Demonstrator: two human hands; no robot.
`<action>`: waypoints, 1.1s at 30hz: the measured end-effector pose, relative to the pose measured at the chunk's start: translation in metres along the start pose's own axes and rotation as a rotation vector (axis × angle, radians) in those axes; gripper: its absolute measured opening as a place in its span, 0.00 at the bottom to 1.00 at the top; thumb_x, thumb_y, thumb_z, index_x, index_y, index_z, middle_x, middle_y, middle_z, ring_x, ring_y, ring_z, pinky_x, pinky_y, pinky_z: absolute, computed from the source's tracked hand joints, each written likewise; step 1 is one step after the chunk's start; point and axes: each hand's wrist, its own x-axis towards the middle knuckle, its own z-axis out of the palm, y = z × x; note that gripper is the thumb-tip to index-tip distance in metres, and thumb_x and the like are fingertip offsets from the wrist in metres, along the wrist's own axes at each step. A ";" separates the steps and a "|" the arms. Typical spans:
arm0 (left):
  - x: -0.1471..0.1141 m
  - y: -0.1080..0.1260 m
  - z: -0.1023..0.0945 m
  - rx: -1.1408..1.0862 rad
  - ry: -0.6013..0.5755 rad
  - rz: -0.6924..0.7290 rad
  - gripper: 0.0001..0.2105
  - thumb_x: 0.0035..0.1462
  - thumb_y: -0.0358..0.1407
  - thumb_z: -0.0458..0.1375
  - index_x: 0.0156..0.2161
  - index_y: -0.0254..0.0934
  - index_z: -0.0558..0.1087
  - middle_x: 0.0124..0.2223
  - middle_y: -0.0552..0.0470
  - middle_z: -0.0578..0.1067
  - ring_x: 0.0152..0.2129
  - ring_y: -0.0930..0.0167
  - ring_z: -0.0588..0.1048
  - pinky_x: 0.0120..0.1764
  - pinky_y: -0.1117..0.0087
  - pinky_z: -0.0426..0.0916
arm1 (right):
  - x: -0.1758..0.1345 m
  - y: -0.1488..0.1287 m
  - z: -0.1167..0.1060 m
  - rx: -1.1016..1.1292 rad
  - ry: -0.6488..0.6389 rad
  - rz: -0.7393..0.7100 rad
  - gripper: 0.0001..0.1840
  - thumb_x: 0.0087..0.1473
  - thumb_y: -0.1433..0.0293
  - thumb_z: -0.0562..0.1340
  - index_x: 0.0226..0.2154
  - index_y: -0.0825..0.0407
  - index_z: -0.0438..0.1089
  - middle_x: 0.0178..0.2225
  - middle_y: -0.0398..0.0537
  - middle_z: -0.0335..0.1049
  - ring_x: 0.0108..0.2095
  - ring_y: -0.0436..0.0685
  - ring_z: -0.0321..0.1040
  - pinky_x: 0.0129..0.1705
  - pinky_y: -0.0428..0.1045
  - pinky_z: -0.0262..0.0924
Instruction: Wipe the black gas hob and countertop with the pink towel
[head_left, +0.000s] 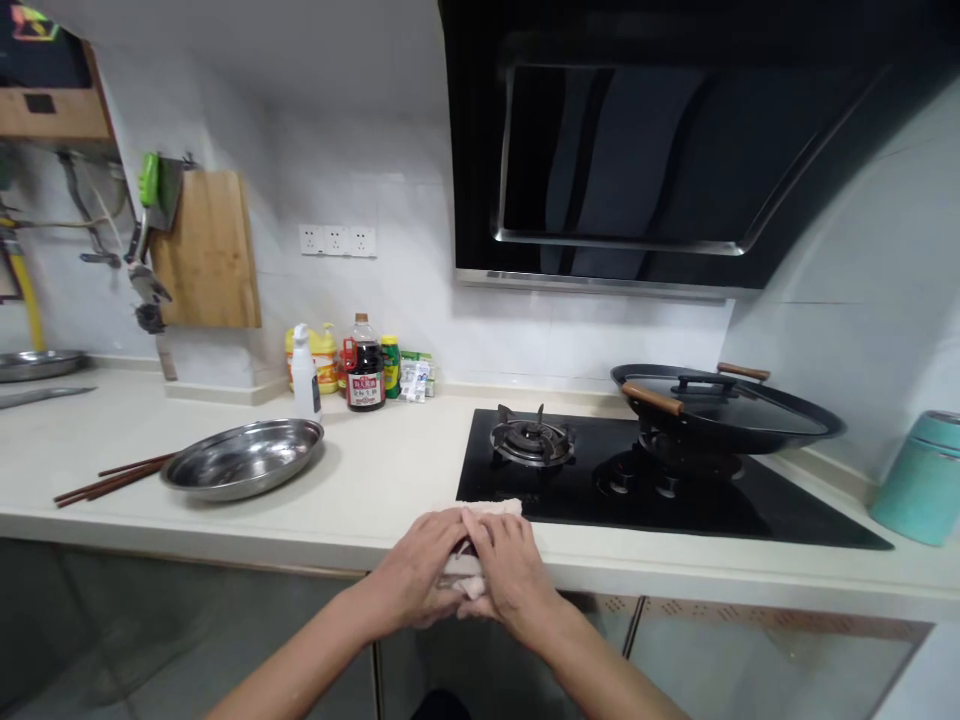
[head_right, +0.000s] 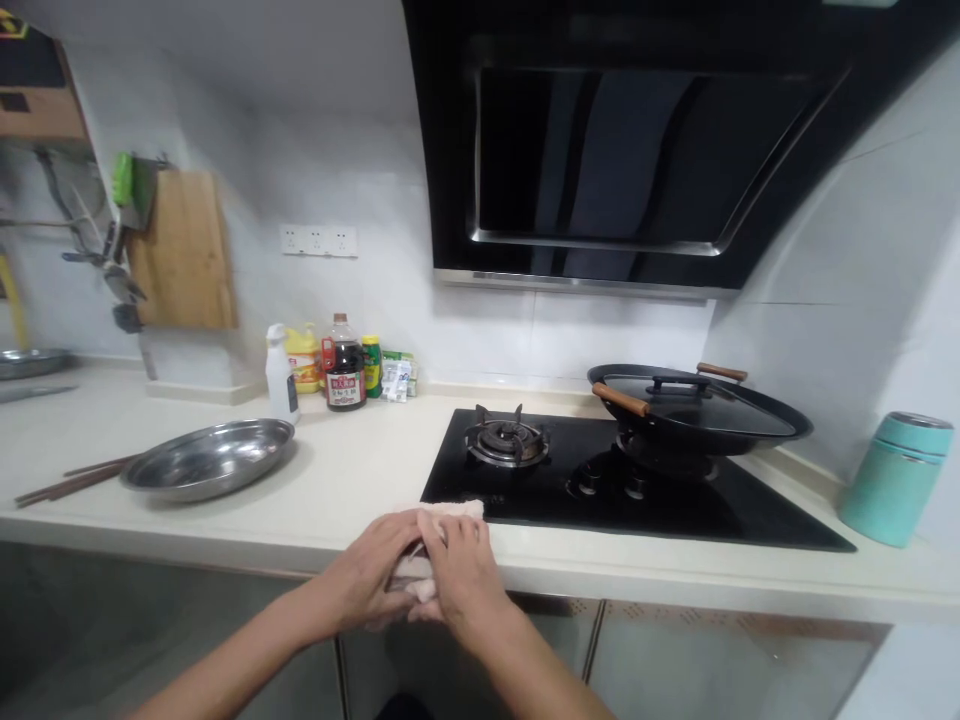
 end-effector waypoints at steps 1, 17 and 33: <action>-0.006 -0.009 -0.011 0.013 -0.006 -0.049 0.33 0.54 0.39 0.65 0.65 0.48 0.64 0.69 0.43 0.66 0.63 0.56 0.66 0.63 0.54 0.62 | 0.000 -0.001 -0.005 -0.022 -0.020 -0.013 0.63 0.38 0.58 0.81 0.70 0.47 0.51 0.54 0.58 0.67 0.50 0.72 0.62 0.56 0.68 0.57; -0.040 -0.110 -0.052 0.191 0.110 -0.713 0.19 0.63 0.50 0.50 0.47 0.45 0.79 0.56 0.48 0.79 0.56 0.57 0.71 0.56 0.55 0.61 | 0.029 0.134 -0.064 -0.004 -0.190 0.470 0.38 0.61 0.52 0.60 0.68 0.47 0.56 0.59 0.58 0.64 0.55 0.67 0.65 0.53 0.57 0.60; -0.029 -0.112 -0.052 0.263 0.075 -0.685 0.21 0.63 0.54 0.51 0.46 0.44 0.79 0.48 0.47 0.77 0.50 0.57 0.71 0.50 0.57 0.62 | 0.112 0.095 -0.013 -0.075 -0.353 0.244 0.24 0.64 0.60 0.59 0.61 0.43 0.69 0.58 0.51 0.69 0.54 0.65 0.65 0.55 0.56 0.55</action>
